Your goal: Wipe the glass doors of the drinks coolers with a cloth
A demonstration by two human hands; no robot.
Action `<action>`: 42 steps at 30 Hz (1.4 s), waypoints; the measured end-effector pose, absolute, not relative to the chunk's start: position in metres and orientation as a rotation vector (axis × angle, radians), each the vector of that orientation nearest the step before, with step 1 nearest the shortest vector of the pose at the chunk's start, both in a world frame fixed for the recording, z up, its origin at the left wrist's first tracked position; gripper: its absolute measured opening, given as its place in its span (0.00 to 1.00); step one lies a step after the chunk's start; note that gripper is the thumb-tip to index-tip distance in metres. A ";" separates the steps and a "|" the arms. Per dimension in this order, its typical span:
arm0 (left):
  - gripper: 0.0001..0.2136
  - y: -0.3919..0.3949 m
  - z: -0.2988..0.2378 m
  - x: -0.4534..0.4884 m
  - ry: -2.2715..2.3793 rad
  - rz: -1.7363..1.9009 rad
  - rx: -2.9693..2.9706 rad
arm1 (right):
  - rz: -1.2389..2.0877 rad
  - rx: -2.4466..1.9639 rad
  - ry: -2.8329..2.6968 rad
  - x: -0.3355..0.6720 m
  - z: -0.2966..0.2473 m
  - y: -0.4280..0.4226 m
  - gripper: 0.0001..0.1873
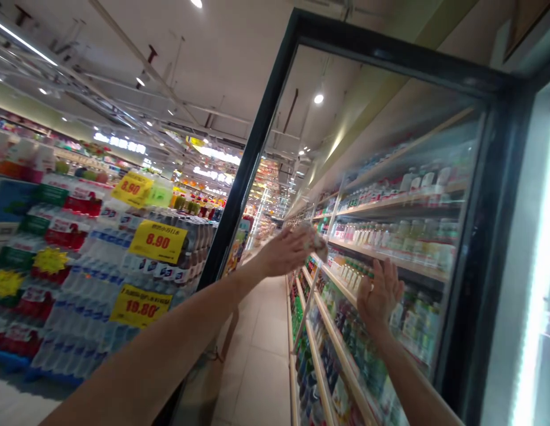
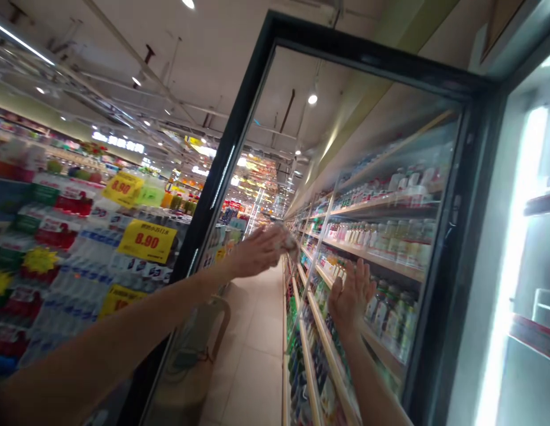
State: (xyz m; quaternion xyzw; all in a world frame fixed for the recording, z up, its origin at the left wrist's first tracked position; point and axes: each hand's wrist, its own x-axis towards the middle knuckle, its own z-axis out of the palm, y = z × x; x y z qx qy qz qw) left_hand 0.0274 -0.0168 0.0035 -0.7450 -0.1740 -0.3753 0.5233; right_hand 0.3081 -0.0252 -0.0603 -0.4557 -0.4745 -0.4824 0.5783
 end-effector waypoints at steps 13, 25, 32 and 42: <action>0.17 -0.017 0.009 0.026 -0.442 -0.968 -1.760 | -1.131 -1.070 -1.109 0.309 -0.060 -0.025 0.25; 0.17 -0.016 0.011 0.035 -0.447 -0.971 -1.737 | -1.161 -1.055 -1.099 0.310 -0.060 -0.024 0.25; 0.18 -0.021 0.002 0.057 -0.482 -1.065 -1.726 | -1.166 -1.039 -1.101 0.310 -0.059 -0.027 0.25; 0.18 -0.017 0.021 0.034 -0.762 -1.315 -1.552 | -1.212 -0.996 -1.112 0.312 -0.063 -0.028 0.23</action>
